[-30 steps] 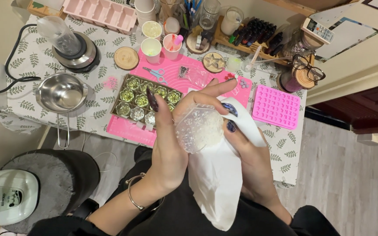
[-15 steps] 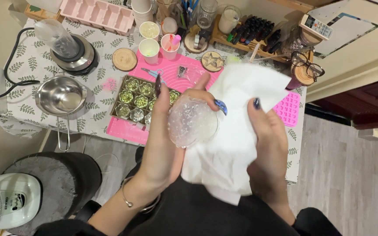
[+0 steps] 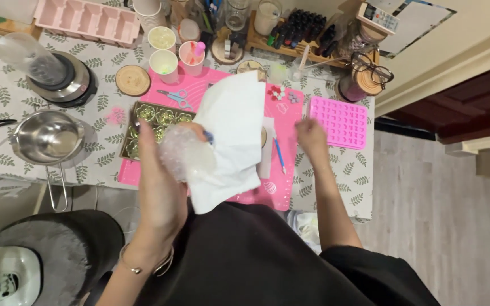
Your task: Decorating small containers and preparing materials for a craft project.
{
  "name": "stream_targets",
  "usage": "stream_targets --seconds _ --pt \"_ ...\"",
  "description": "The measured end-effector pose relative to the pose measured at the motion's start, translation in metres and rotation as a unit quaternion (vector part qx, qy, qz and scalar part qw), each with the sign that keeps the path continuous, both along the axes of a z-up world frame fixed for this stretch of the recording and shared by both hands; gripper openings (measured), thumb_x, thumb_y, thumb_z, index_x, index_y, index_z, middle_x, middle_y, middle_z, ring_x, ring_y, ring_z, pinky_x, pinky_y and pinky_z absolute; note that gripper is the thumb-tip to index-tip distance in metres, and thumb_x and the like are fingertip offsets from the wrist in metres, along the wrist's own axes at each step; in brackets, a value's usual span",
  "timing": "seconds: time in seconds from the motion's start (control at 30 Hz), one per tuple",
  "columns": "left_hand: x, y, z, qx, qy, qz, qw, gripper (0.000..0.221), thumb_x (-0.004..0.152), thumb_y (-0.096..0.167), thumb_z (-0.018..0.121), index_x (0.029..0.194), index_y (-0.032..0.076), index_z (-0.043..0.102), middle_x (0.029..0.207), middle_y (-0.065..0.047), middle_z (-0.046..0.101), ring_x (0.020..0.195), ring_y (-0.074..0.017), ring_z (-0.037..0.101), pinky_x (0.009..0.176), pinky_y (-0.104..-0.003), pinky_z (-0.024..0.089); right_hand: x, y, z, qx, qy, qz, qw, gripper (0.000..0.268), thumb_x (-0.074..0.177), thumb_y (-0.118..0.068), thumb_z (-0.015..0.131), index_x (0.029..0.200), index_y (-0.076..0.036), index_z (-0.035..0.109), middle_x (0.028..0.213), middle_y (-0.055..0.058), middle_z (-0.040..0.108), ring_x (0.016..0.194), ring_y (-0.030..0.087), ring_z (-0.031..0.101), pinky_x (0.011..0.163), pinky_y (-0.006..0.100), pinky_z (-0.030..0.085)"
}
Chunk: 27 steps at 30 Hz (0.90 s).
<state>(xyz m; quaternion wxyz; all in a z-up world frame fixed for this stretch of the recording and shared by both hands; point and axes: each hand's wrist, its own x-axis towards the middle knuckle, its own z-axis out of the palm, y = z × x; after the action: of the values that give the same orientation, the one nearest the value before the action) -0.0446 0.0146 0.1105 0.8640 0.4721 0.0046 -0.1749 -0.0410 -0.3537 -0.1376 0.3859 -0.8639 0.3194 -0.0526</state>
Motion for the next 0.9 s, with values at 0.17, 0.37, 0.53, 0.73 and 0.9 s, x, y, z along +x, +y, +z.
stream_targets --seconds 0.17,0.37,0.53,0.73,0.9 --pt "-0.001 0.001 -0.003 0.023 -0.021 0.042 0.999 0.069 0.112 0.055 0.018 0.093 0.002 0.058 0.088 -0.007 0.062 0.082 -0.0169 0.058 0.081 -0.030 0.050 -0.024 0.032 -0.079 -0.116 0.179 0.082 0.974 0.027 0.078 -0.026 0.073 0.095 -0.005 0.075 0.089 0.020 0.074 0.090 0.037 0.073 0.083 0.046 0.057" --pt "0.004 0.013 -0.005 0.139 -0.068 0.088 0.984 0.068 0.113 0.052 0.015 0.097 0.001 0.057 0.091 -0.007 0.058 0.084 -0.0148 0.052 0.083 -0.025 0.045 -0.010 0.050 -0.075 -0.184 0.157 0.051 0.969 0.029 0.079 -0.024 0.072 0.095 0.001 0.075 0.088 0.023 0.073 0.083 0.040 0.072 0.076 0.050 0.057" --pt "-0.003 0.011 -0.029 0.278 -0.291 0.116 0.908 0.072 0.115 0.048 0.017 0.139 -0.019 0.031 0.113 -0.013 0.056 0.105 -0.0197 0.051 0.098 -0.028 0.038 -0.008 0.043 0.020 0.001 0.035 -0.025 0.999 0.025 0.083 -0.021 0.075 0.093 0.001 0.075 0.069 0.014 0.072 0.060 0.022 0.069 0.057 0.036 0.055" --pt "-0.006 0.005 0.026 0.118 -0.179 -0.040 0.976 0.064 0.113 0.047 0.009 0.108 0.001 0.054 0.100 -0.007 0.057 0.096 -0.0161 0.055 0.092 -0.027 0.045 -0.052 0.104 0.238 0.344 -0.414 0.127 0.833 0.045 0.109 0.003 0.055 0.148 -0.010 0.037 0.096 0.009 0.064 0.084 0.015 0.063 0.072 0.024 0.051" --pt "-0.006 0.001 0.036 0.158 -0.208 -0.014 0.965 0.064 0.113 0.054 0.015 0.106 0.003 0.054 0.101 -0.006 0.058 0.099 -0.0147 0.055 0.098 -0.026 0.043 -0.078 0.132 0.282 0.583 -0.485 0.056 0.649 0.036 0.094 -0.006 0.042 0.129 0.000 0.048 0.075 0.019 0.063 0.065 0.023 0.066 0.051 0.035 0.057"
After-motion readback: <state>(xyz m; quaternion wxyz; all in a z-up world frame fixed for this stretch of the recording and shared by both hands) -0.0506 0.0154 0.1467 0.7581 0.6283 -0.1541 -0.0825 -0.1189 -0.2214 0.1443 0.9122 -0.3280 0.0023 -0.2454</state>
